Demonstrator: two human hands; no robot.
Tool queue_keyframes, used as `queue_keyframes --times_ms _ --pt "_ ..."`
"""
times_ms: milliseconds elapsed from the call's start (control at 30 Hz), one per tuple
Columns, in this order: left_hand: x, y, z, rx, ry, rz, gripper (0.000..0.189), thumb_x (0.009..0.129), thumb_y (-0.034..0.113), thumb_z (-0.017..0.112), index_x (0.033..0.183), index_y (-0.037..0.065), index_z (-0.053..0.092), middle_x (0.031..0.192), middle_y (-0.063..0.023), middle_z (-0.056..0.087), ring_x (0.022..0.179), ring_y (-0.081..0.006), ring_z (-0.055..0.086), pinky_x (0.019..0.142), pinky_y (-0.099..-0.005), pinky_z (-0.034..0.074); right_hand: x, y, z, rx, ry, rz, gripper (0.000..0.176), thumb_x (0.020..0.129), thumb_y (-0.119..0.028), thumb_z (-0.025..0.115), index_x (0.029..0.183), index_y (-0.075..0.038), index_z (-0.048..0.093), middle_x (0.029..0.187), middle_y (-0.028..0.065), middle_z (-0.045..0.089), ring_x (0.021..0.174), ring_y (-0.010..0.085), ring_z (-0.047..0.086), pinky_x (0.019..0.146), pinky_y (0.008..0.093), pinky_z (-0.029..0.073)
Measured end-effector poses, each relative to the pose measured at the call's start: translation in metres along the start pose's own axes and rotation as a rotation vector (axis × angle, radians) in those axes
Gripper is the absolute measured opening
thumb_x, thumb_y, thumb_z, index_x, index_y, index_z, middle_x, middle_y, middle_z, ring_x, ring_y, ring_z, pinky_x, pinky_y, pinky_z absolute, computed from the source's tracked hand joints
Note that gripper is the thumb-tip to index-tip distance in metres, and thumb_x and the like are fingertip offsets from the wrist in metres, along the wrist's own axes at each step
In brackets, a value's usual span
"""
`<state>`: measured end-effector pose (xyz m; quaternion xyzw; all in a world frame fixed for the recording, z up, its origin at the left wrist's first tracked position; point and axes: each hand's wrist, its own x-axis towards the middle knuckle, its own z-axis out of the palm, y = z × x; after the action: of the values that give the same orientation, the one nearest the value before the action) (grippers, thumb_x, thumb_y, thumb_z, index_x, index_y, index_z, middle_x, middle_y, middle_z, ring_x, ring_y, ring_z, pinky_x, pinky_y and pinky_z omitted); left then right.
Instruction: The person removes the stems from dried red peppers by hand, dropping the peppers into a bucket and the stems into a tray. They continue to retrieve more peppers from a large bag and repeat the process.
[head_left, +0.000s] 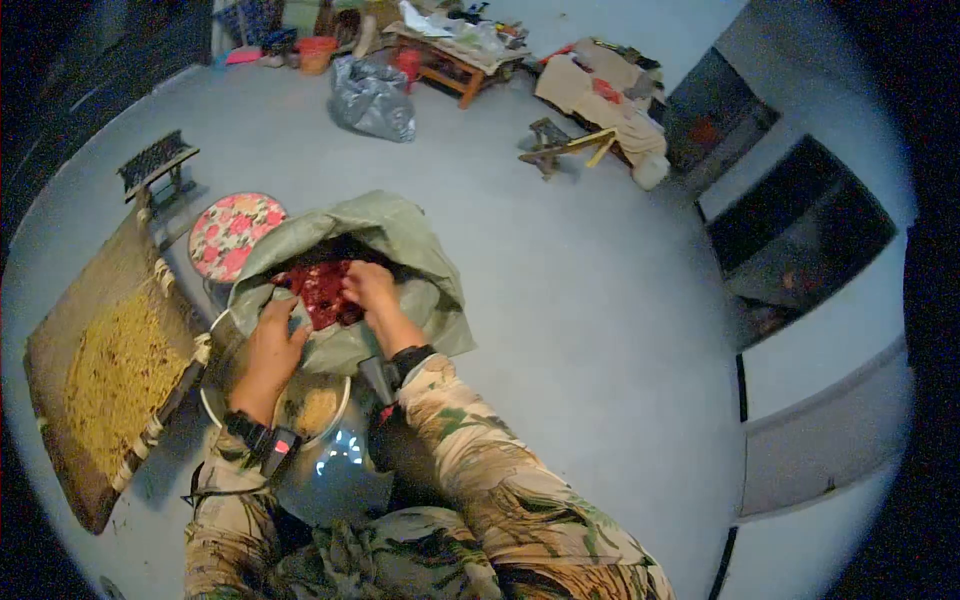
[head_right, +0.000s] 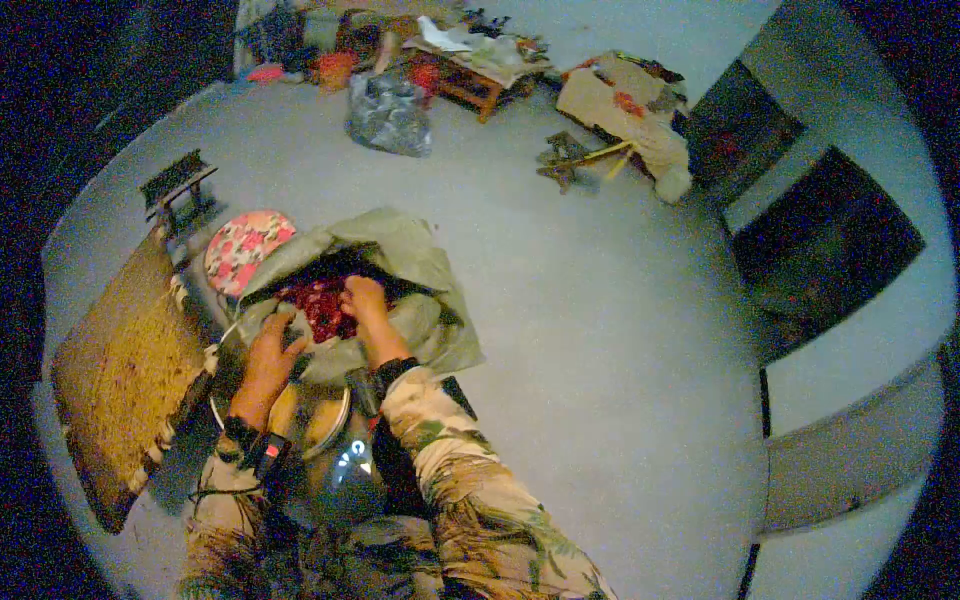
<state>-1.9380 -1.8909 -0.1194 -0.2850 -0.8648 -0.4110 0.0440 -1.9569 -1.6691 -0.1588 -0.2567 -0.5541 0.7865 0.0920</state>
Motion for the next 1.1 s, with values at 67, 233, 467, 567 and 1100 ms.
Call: queue_keyframes --times_ms 67,233,467,567,1100 --pt "0.0 -0.009 0.01 0.006 0.025 0.021 0.045 0.074 0.017 0.066 0.115 0.003 0.052 0.112 -0.0195 0.055 0.106 -0.0364 0.051 0.09 -0.0411 0.041 0.0 -0.003 -0.006 -0.009 0.104 -0.031 0.015 0.08 -0.018 0.057 0.084 -0.003 0.056 0.076 0.0075 0.059 0.064 0.0174 0.059 0.053 0.0304 0.053" --pt "0.001 -0.006 0.004 -0.003 0.047 0.054 0.046 0.074 0.018 0.066 0.115 0.003 0.052 0.109 -0.02 0.055 0.103 -0.0377 0.051 0.089 -0.0426 0.042 0.008 -0.003 -0.022 -0.107 0.126 -0.018 0.017 0.084 -0.02 0.056 0.09 -0.005 0.059 0.08 0.0065 0.061 0.069 0.0177 0.06 0.056 0.0289 0.053" --pt "-0.001 -0.003 0.0 0.022 0.009 -0.011 0.046 0.075 0.02 0.067 0.115 0.004 0.052 0.111 -0.0208 0.053 0.102 -0.0376 0.053 0.087 -0.0443 0.043 0.055 0.022 -0.063 -0.428 0.048 -0.175 0.013 0.082 -0.021 0.056 0.075 -0.009 0.054 0.064 0.0007 0.052 0.054 0.0135 0.049 0.047 0.0263 0.039" --pt "-0.004 -0.015 0.011 0.095 0.091 0.058 0.045 0.075 0.021 0.067 0.114 0.004 0.052 0.111 -0.0209 0.054 0.102 -0.0378 0.053 0.086 -0.0444 0.044 0.095 0.051 -0.108 -0.661 0.089 -0.337 0.018 0.078 -0.022 0.059 0.07 -0.007 0.054 0.058 0.0011 0.049 0.049 0.0129 0.044 0.044 0.0288 0.033" --pt "-0.004 0.004 -0.02 -0.049 -0.078 -0.067 0.044 0.079 0.02 0.06 0.117 0.001 0.048 0.114 -0.0223 0.051 0.108 -0.0382 0.049 0.091 -0.0438 0.04 0.088 0.048 -0.091 -0.875 0.098 -0.346 0.025 0.081 -0.026 0.062 0.092 -0.003 0.061 0.069 0.0008 0.055 0.058 0.0103 0.048 0.052 0.0267 0.039"
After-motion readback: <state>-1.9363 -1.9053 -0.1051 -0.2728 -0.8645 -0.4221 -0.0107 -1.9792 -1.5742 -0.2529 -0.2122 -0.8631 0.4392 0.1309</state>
